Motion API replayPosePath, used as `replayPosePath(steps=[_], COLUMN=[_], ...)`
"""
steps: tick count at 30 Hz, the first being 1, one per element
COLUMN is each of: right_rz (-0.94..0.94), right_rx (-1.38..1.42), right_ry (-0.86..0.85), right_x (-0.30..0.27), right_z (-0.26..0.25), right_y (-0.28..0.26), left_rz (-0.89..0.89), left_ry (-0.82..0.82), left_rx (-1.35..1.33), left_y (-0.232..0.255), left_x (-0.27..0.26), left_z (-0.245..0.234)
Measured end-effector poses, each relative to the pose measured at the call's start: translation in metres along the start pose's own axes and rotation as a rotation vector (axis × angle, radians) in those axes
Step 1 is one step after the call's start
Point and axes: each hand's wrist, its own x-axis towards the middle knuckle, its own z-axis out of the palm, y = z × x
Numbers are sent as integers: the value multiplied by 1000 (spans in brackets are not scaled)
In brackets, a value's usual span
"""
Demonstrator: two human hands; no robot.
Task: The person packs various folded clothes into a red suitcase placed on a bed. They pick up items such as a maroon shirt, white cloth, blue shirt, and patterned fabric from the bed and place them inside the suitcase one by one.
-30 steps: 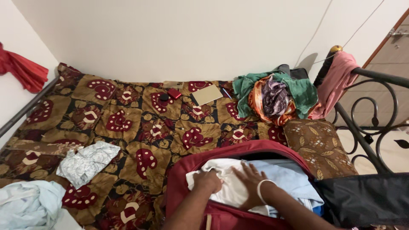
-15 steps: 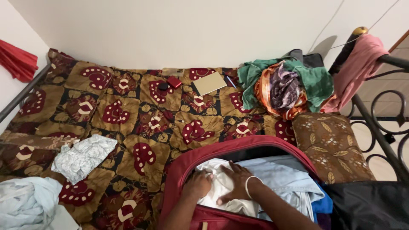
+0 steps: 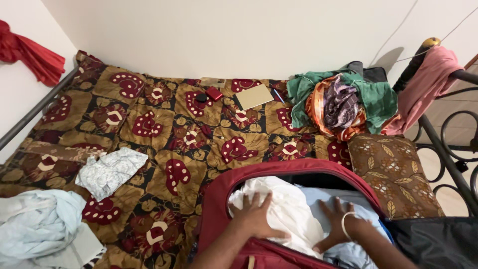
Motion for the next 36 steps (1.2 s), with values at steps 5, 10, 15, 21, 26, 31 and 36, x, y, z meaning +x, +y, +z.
replayPosePath(steps=[5,10,15,21,26,31,36], right_rz=[102,104,-250,-366,-546,-332,-381], right_rx=[103,70,59,249,-12,-109,-163], right_ry=[88,89,274,744,851,610,853], right_x=[-15,-5,12,-19,-80,-106,-68], right_z=[15,15,19,10,26,22,21], right_y=[-24,-14,-15,-94,-225,-288,-250], left_rz=[9,203,482,-2,-331,-304,-267], left_ry=[154,419,951,930,349,237,264], left_rx=[6,-167,-203,-432,-474,-703,-874], left_y=[-9,-28,-78,-179,-230,-239,-247], left_x=[0,-6,-62,-124,-145,-126,-76], left_z=[26,34,34,57,106,168,202])
